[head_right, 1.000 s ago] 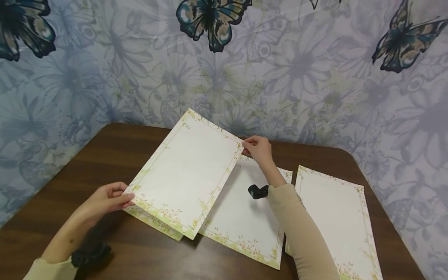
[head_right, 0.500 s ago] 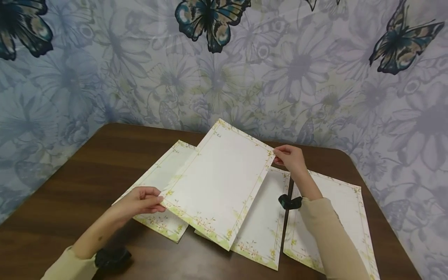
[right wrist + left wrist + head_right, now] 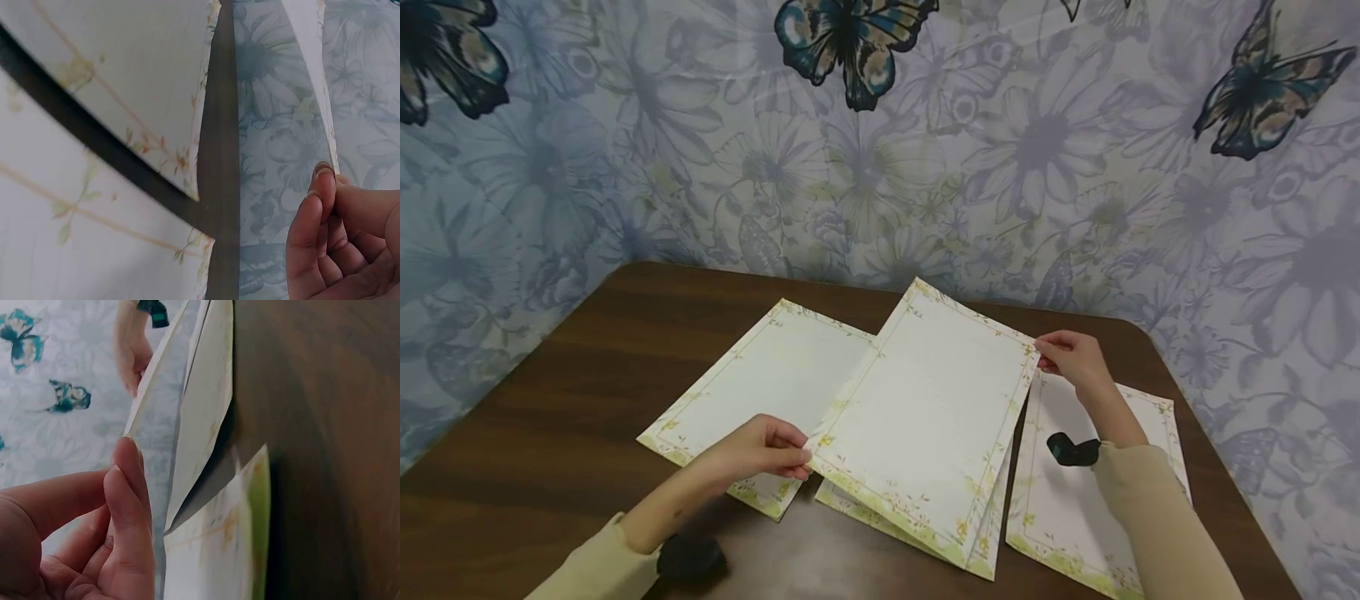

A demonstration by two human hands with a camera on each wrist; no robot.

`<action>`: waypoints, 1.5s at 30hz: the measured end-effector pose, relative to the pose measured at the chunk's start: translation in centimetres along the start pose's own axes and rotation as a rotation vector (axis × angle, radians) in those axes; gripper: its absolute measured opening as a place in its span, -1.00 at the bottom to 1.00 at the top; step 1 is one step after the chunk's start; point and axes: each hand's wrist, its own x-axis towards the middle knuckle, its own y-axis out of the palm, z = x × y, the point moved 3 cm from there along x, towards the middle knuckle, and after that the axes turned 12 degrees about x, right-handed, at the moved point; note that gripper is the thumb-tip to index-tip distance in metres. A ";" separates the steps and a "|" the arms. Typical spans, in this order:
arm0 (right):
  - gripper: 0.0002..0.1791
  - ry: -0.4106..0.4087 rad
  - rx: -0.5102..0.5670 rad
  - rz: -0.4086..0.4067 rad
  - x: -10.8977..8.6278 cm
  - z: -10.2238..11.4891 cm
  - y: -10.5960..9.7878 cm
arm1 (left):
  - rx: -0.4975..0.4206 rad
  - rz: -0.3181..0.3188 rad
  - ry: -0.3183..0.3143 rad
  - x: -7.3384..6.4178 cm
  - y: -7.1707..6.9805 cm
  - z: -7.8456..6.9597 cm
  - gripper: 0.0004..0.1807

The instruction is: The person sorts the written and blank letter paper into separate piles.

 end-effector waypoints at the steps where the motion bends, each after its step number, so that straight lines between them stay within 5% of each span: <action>1: -0.60 0.009 0.007 0.000 0.0 -0.2 -0.2 | -0.007 0.011 0.002 0.1 0.3 0.0 -0.80; 12: -0.66 0.081 -0.009 0.041 0.2 -2.6 -1.1 | -0.045 0.034 0.000 0.5 2.9 0.0 -0.70; 18: -0.67 0.091 -0.014 0.047 1.0 -3.3 -0.3 | 0.024 0.006 0.046 0.4 3.1 0.1 -0.46; 36: -0.75 0.122 -0.016 0.015 2.2 -5.2 0.9 | 0.238 0.020 0.051 0.1 3.2 0.3 -0.44; 45: -0.66 0.081 -0.210 0.007 2.6 -4.5 1.3 | 0.355 0.011 0.044 -0.2 3.1 0.0 -0.44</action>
